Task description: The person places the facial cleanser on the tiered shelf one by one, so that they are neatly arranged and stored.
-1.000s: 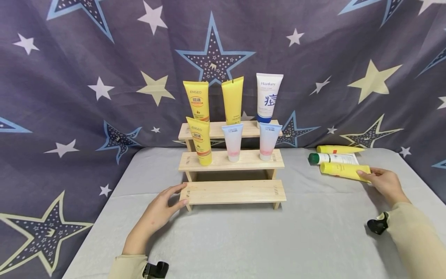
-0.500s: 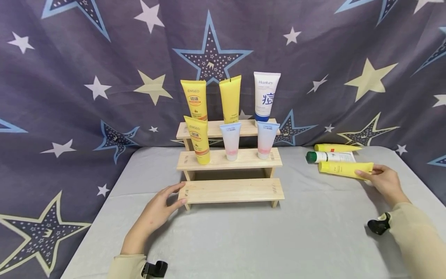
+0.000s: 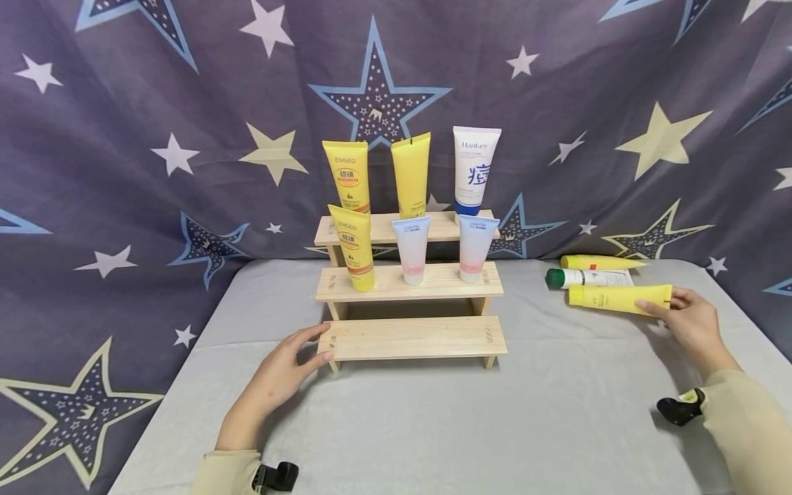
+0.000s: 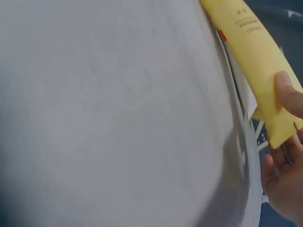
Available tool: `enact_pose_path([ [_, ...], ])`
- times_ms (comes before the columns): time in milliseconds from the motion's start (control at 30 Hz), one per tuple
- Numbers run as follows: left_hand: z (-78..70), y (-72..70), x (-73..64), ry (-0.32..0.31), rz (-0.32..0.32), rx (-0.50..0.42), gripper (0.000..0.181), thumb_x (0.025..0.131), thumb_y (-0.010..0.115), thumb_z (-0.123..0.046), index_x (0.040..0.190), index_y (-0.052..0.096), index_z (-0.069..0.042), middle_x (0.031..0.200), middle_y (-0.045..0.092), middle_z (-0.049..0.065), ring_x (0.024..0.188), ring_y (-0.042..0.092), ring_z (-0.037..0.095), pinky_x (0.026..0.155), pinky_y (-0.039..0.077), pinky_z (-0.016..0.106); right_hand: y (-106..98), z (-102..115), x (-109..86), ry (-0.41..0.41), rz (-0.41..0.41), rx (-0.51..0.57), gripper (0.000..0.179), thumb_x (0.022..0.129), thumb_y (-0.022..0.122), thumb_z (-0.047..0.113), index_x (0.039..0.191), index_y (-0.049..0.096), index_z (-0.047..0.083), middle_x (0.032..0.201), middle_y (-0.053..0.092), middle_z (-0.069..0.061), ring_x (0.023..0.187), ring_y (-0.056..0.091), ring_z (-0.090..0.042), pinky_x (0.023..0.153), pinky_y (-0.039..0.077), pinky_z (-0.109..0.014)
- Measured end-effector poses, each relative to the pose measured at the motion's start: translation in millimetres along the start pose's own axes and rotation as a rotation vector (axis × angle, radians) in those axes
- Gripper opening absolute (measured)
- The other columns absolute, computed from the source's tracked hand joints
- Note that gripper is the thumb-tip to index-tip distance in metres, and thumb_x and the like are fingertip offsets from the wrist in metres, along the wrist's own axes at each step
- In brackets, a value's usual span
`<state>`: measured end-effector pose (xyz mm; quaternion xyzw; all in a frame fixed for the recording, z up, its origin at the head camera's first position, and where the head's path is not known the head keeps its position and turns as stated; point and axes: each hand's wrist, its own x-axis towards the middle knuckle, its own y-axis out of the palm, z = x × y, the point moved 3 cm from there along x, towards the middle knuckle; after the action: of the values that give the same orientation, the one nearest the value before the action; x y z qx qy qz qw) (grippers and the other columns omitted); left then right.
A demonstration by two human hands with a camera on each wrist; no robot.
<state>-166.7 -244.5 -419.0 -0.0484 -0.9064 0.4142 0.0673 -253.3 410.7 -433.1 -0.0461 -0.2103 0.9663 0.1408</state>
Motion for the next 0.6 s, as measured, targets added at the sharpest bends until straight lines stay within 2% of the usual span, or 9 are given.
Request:
enact_pose_path([
  [33,0.0,0.2,0.1,0.000,0.000,0.000,0.062,0.094,0.064,-0.047,0.147,0.049,-0.017,0.139,0.056,0.015,0.132,0.046,0.039,0.109,0.032,0.062,1,1,-1.2,-0.010,-0.005,0.040,0.037,0.087,0.079,0.021,0.112,0.053,0.011,0.075,0.057,0.031,0.069,0.056,0.012,0.059,0.051,-0.011],
  [100,-0.2,0.7,0.3,0.000,0.000,0.000,0.063,0.094,0.063,-0.048,0.147,0.049,-0.017,0.139,0.055,0.015,0.132,0.046,0.039,0.109,0.031,0.063,2,3,-3.7,-0.011,-0.018,0.110,0.034,0.086,0.080,0.017,0.103,0.052,0.025,0.076,0.061,0.029,0.069,0.058,0.010,0.060,0.050,-0.010],
  [200,-0.2,0.3,0.3,-0.004,0.002,0.003,0.064,0.094,0.063,-0.049,0.147,0.049,-0.016,0.139,0.055,0.015,0.133,0.046,0.039,0.109,0.031,0.063,5,8,-7.8,0.006,-0.047,0.211,0.034,0.084,0.082,0.014,0.099,0.055,0.031,0.077,0.063,0.027,0.069,0.058,0.009,0.060,0.049,-0.009],
  [367,-0.7,-0.3,0.2,-0.008,0.005,0.002,0.063,0.094,0.063,-0.048,0.147,0.049,-0.017,0.139,0.055,0.016,0.133,0.045,0.039,0.109,0.031,0.063,13,21,-17.5,-0.024,-0.054,0.499,0.035,0.080,0.081,-0.001,0.098,0.062,0.022,0.079,0.068,0.015,0.068,0.063,0.002,0.060,0.055,-0.014],
  [433,-1.0,-0.3,0.2,-0.008,0.004,0.003,0.063,0.094,0.063,-0.048,0.147,0.049,-0.017,0.139,0.055,0.016,0.133,0.046,0.039,0.109,0.031,0.063,16,26,-21.8,-0.051,-0.059,0.570,0.035,0.080,0.080,-0.005,0.099,0.063,0.019,0.080,0.069,0.011,0.067,0.065,-0.001,0.061,0.056,-0.016],
  [533,-1.3,-0.2,0.0,-0.009,0.006,0.005,0.063,0.094,0.063,-0.048,0.147,0.049,-0.017,0.139,0.055,0.016,0.132,0.046,0.039,0.109,0.032,0.063,19,33,-26.8,-0.070,-0.110,0.584,0.035,0.079,0.081,-0.005,0.099,0.066,0.019,0.081,0.069,0.009,0.066,0.066,-0.002,0.061,0.056,-0.016],
  [600,-1.4,-0.1,-0.1,-0.010,0.006,0.004,0.063,0.094,0.063,-0.048,0.147,0.049,-0.017,0.139,0.055,0.016,0.132,0.046,0.039,0.109,0.032,0.063,21,38,-30.7,-0.068,-0.158,0.539,0.033,0.078,0.083,-0.001,0.098,0.068,0.021,0.080,0.069,0.012,0.065,0.064,0.000,0.059,0.055,-0.014],
])
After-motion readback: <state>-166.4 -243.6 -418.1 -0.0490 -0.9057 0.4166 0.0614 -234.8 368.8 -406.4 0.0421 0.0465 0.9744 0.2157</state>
